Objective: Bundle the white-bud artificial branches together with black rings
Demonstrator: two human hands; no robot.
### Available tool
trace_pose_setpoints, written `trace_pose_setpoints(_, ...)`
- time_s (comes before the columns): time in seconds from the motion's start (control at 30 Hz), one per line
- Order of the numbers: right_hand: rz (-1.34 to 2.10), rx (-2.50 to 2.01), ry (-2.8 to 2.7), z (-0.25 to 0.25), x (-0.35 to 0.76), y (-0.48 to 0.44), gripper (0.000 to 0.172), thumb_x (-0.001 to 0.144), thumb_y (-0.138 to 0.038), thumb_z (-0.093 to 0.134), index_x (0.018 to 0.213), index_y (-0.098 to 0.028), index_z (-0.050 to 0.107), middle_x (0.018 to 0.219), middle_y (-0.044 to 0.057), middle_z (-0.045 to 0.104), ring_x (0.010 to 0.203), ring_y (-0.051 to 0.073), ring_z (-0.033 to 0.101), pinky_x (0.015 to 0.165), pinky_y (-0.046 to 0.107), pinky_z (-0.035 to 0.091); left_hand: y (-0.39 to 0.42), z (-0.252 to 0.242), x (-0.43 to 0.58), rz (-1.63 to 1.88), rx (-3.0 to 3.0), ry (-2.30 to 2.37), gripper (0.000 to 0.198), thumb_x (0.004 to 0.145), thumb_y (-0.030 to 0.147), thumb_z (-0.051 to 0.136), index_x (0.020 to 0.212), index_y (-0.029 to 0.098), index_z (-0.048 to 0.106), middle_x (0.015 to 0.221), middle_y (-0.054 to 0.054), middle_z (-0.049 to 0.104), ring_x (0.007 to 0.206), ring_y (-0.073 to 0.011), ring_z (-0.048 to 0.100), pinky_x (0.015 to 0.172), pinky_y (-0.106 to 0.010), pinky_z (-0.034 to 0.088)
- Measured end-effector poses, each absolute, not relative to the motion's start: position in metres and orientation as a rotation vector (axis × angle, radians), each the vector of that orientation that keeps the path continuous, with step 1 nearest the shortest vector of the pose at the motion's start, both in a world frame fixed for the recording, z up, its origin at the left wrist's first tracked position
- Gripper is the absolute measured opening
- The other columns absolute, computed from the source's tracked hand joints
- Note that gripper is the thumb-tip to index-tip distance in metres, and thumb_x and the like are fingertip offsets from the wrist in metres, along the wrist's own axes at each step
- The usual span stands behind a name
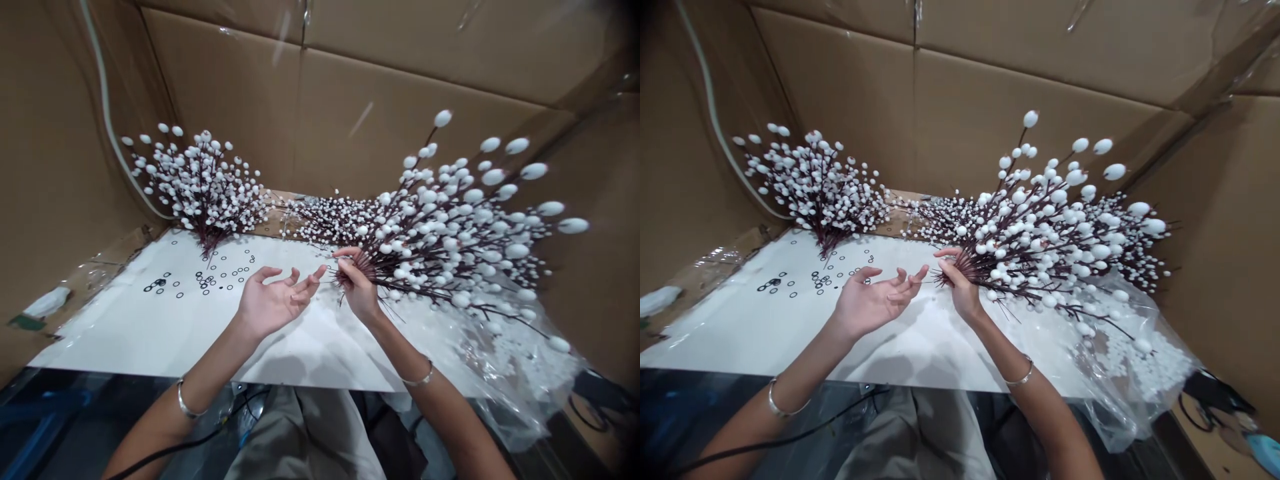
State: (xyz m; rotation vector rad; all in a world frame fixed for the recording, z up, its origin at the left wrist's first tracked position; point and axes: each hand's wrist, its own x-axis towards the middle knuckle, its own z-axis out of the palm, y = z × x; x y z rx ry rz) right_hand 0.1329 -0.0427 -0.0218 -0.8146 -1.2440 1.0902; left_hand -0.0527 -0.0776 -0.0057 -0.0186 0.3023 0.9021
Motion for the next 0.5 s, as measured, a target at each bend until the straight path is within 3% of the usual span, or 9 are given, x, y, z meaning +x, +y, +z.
trace_pose_setpoints(0.17,1.062,-0.735,-1.250,-0.024,0.134,-0.040,0.010,0.085,-0.033,0.063,0.089,-0.023,0.064,0.055,-0.007,0.033,0.049,0.011,0.024,0.051,0.028,0.019,-0.082,-0.010,-0.049,0.899,-0.115,0.239,0.019,0.067,0.018,0.057,0.086,0.014,0.055,0.133,-0.025,0.055,0.092,-0.0220,0.066,0.054,-0.025,0.050)
trace_pose_setpoints(0.3,1.090,-0.706,-1.264,-0.029,0.137,-0.038,0.011,0.083,-0.033,0.065,0.086,-0.022,0.063,0.058,-0.006,0.037,0.050,0.010,0.027,0.051,0.028,0.020,-0.079,-0.008,-0.050,0.876,-0.143,0.218,0.020,0.068,0.016,0.055,0.088,0.014,0.054,0.134,-0.026,0.054,0.096,-0.0246,0.066,0.057,-0.026,0.052)
trace_pose_setpoints(0.5,1.211,-0.677,-1.339,-0.030,0.139,-0.039,0.015,0.083,-0.036,0.066,0.087,-0.021,0.064,0.056,-0.006,0.038,0.050,0.011,0.029,0.052,0.028,0.019,-0.066,-0.004,-0.054,0.863,-0.078,0.272,0.020,0.067,0.017,0.057,0.086,0.012,0.055,0.118,-0.026,0.060,0.092,-0.0281,0.067,0.058,-0.029,0.052)
